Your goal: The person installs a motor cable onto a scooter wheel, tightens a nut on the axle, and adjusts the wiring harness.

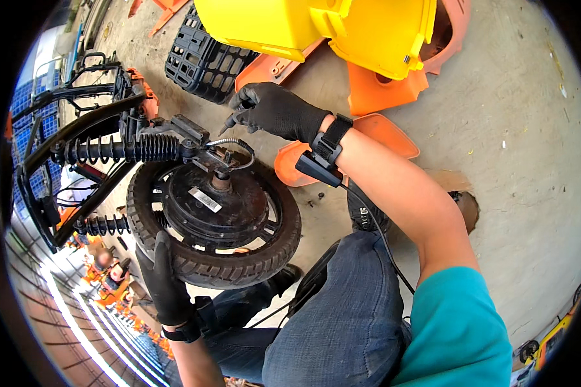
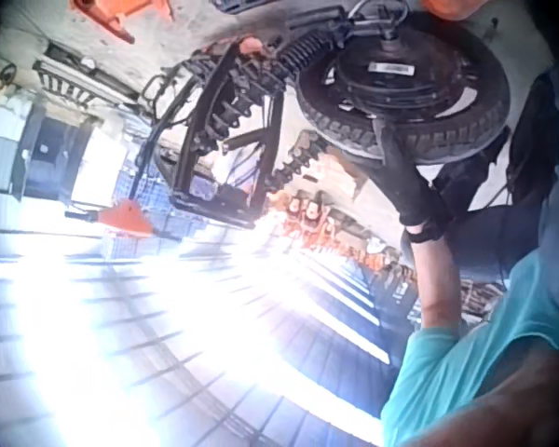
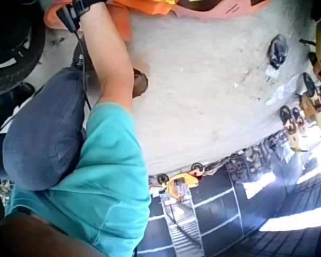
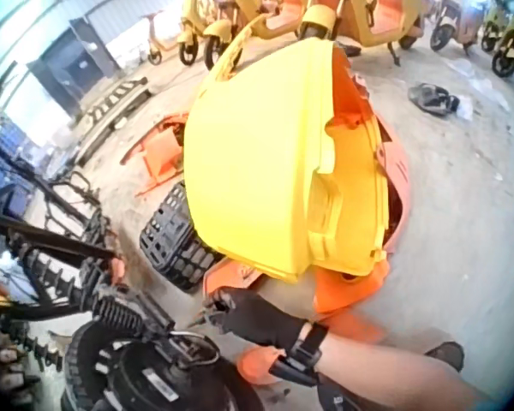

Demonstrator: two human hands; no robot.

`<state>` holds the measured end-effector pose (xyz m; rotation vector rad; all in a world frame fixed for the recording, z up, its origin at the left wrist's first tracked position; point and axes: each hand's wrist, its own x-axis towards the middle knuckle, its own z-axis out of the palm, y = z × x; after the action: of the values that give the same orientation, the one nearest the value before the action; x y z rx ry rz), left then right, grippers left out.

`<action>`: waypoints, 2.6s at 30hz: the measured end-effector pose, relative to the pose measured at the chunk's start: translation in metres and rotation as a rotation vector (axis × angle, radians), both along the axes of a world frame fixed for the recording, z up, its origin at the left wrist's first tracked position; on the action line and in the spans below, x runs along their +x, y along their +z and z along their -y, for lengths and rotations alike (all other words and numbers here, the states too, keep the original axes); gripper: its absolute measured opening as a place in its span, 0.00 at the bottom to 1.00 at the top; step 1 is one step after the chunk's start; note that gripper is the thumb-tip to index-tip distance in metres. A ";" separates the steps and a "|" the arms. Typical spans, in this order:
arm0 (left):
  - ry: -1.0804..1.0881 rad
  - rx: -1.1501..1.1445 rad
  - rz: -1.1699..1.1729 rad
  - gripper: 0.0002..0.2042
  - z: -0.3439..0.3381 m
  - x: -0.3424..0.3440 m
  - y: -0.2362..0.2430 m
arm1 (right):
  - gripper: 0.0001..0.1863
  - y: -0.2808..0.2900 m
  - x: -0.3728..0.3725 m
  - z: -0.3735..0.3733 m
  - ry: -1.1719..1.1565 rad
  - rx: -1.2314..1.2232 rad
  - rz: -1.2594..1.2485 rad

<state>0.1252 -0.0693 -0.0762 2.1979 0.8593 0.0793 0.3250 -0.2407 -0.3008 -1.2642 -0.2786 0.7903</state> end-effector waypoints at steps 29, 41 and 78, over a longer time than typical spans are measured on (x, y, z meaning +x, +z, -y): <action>0.133 -0.011 -0.081 0.33 0.009 0.004 0.004 | 0.18 -0.023 0.002 -0.034 0.077 0.129 -0.053; 0.094 0.035 -0.083 0.34 0.009 0.004 0.000 | 0.20 -0.020 0.005 -0.028 0.109 0.136 -0.027; 0.128 0.039 -0.091 0.33 0.005 -0.001 0.000 | 0.18 -0.008 0.026 -0.026 0.276 0.063 0.203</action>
<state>0.1240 -0.0746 -0.0761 2.1950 1.0568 0.0584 0.3514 -0.2143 -0.3092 -1.2626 -0.6483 0.8805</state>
